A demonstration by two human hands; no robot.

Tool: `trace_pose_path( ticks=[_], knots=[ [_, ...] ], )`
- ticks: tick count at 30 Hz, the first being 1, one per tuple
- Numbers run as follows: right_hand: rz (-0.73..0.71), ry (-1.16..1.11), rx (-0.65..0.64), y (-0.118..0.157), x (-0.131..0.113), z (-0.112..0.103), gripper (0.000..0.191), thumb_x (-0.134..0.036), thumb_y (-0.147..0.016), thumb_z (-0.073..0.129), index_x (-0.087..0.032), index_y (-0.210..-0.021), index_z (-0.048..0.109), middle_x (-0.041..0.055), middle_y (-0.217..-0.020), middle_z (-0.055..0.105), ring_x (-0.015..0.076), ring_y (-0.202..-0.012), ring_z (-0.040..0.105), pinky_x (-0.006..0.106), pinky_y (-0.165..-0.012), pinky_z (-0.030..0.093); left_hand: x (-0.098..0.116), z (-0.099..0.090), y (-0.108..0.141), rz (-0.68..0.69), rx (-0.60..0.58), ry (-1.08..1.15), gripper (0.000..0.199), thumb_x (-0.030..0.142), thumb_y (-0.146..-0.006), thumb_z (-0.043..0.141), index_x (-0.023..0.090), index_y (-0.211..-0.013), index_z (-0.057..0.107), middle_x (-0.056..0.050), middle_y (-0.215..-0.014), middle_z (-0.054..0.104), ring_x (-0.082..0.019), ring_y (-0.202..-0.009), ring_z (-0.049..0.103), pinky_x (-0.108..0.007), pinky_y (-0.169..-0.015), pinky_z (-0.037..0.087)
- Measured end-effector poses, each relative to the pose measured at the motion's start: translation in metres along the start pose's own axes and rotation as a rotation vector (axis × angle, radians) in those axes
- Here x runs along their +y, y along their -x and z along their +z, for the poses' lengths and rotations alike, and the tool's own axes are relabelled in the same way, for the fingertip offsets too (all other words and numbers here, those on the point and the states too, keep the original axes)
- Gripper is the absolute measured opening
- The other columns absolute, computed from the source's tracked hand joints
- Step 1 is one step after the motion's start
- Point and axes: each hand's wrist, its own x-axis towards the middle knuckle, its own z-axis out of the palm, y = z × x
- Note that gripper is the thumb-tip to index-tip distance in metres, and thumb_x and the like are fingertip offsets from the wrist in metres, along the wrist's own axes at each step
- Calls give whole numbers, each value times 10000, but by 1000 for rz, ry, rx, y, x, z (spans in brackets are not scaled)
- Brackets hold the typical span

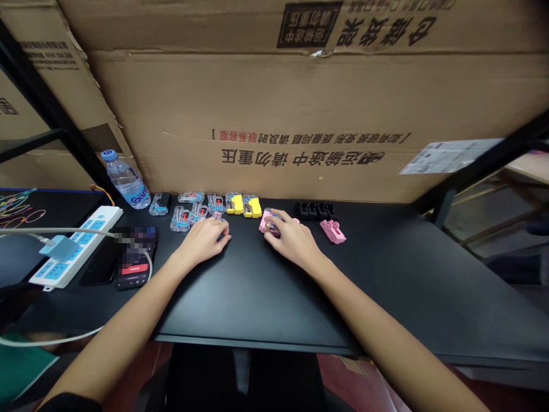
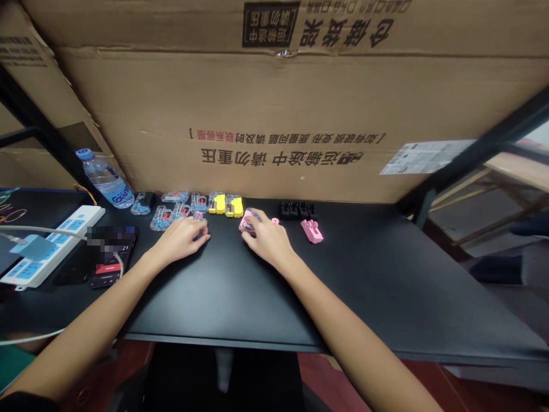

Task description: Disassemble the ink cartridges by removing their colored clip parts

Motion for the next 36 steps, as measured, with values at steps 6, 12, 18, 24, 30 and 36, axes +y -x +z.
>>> trace_pose_path(
  ticks=[6, 12, 18, 24, 30, 36],
  knots=[
    [-23, -65, -33, 4, 1, 0, 303, -367, -995, 643, -276, -1257, 765, 99, -1469, 708, 320, -1055, 769, 399, -751, 625, -7, 3, -4, -6, 73, 23, 126, 269, -1053, 597, 211, -1098, 700, -68, -982, 717, -270, -1010, 642, -424, -965, 495],
    [-57, -147, -91, 5, 5, 1, 502, -457, -948, 735, -288, -1419, 692, 146, -1613, 584, 380, -1310, 705, 496, -939, 643, -8, 1, -2, -2, 74, -42, 167, 185, -1028, 556, 215, -1060, 718, -79, -998, 733, -293, -1059, 611, -451, -962, 471],
    [-234, -375, -183, 6, 6, 1, 523, -373, -941, 753, -299, -1454, 675, 108, -1608, 602, 331, -1375, 683, 504, -1146, 567, -2, 0, -3, 19, 132, 41, 147, 230, -1024, 581, 233, -1061, 723, -68, -989, 737, -296, -1100, 602, -466, -1028, 467],
    [-313, -526, -166, 8, -1, -3, 694, -550, -914, 816, -300, -1532, 626, 111, -1556, 643, 328, -1437, 635, 515, -1210, 523, 18, -3, 0, 106, 121, 240, 218, 335, -1093, 541, 239, -1210, 699, -58, -1206, 763, -264, -1208, 606, -469, -1148, 432],
    [-280, -545, -236, 7, 1, -6, 671, -522, -909, 833, -283, -1510, 654, 109, -1470, 719, 335, -1330, 705, 508, -1142, 564, 18, -1, 3, 162, -2, 202, 806, 685, -881, 797, 243, -1523, 588, -150, -1490, 642, -372, -1450, 492, -554, -1240, 351],
    [-309, -527, -299, 8, -3, -7, 749, -539, -848, 888, -285, -1514, 654, 103, -1490, 699, 335, -1351, 689, 487, -1151, 551, 16, 1, 3, 200, -50, 175, 918, 719, -787, 854, 225, -1519, 602, -152, -1387, 703, -372, -1357, 559, -565, -1235, 334]
  ],
)
